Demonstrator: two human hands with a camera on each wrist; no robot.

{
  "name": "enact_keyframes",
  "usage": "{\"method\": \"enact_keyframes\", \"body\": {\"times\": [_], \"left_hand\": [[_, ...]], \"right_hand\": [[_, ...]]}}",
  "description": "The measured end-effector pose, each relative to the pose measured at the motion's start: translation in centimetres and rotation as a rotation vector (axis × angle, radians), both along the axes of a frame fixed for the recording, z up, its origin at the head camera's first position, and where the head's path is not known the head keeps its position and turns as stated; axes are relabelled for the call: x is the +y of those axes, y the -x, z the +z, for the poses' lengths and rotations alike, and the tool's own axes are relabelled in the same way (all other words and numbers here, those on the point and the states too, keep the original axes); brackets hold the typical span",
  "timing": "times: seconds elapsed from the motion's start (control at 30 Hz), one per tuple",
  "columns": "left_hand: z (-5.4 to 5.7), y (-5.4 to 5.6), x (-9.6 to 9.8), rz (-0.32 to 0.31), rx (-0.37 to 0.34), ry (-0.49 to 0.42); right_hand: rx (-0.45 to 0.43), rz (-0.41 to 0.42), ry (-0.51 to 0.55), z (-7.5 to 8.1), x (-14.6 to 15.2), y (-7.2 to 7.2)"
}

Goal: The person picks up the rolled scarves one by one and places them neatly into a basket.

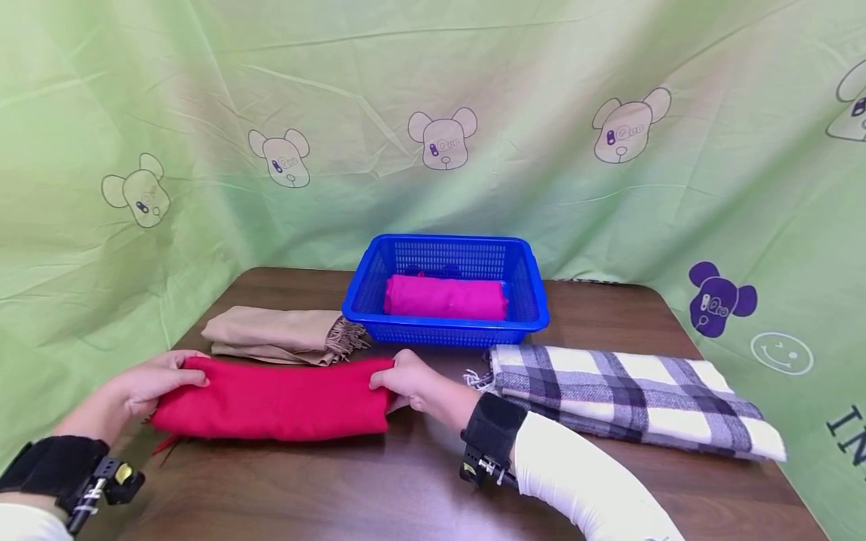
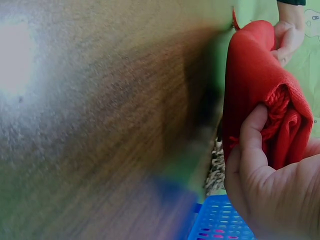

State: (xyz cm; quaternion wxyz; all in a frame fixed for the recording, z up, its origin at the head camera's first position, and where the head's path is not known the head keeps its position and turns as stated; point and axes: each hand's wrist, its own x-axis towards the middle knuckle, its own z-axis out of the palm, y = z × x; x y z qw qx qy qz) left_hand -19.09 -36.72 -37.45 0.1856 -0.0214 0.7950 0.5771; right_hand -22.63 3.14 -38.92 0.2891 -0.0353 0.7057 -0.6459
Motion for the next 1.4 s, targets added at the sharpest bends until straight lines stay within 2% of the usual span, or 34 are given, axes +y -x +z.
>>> {"method": "enact_keyframes", "body": {"times": [0.27, 0.43, 0.7, 0.97, 1.23, 1.4], "left_hand": [[0.4, 0.3, 0.1, -0.022, 0.013, -0.031], [0.8, 0.3, 0.5, -0.030, -0.003, -0.052], [1.9, 0.0, 1.4, -0.015, -0.009, -0.056], [2.8, -0.1, 2.6, -0.029, -0.014, -0.097], [3.1, -0.1, 4.3, 0.016, 0.002, -0.092], [3.2, 0.1, 5.4, 0.022, -0.011, -0.109]], "right_hand": [[-0.005, -0.006, 0.007, 1.1, 0.4, 0.1], [-0.012, -0.003, 0.009, 1.8, 0.8, 0.1], [-0.002, 0.012, -0.001, 3.0, 1.6, 0.3], [0.002, -0.002, -0.030, 3.6, 2.7, 0.4], [-0.009, -0.015, 0.036, 3.8, 3.9, 0.6], [-0.011, -0.027, 0.051, 3.9, 4.8, 0.8]]}}
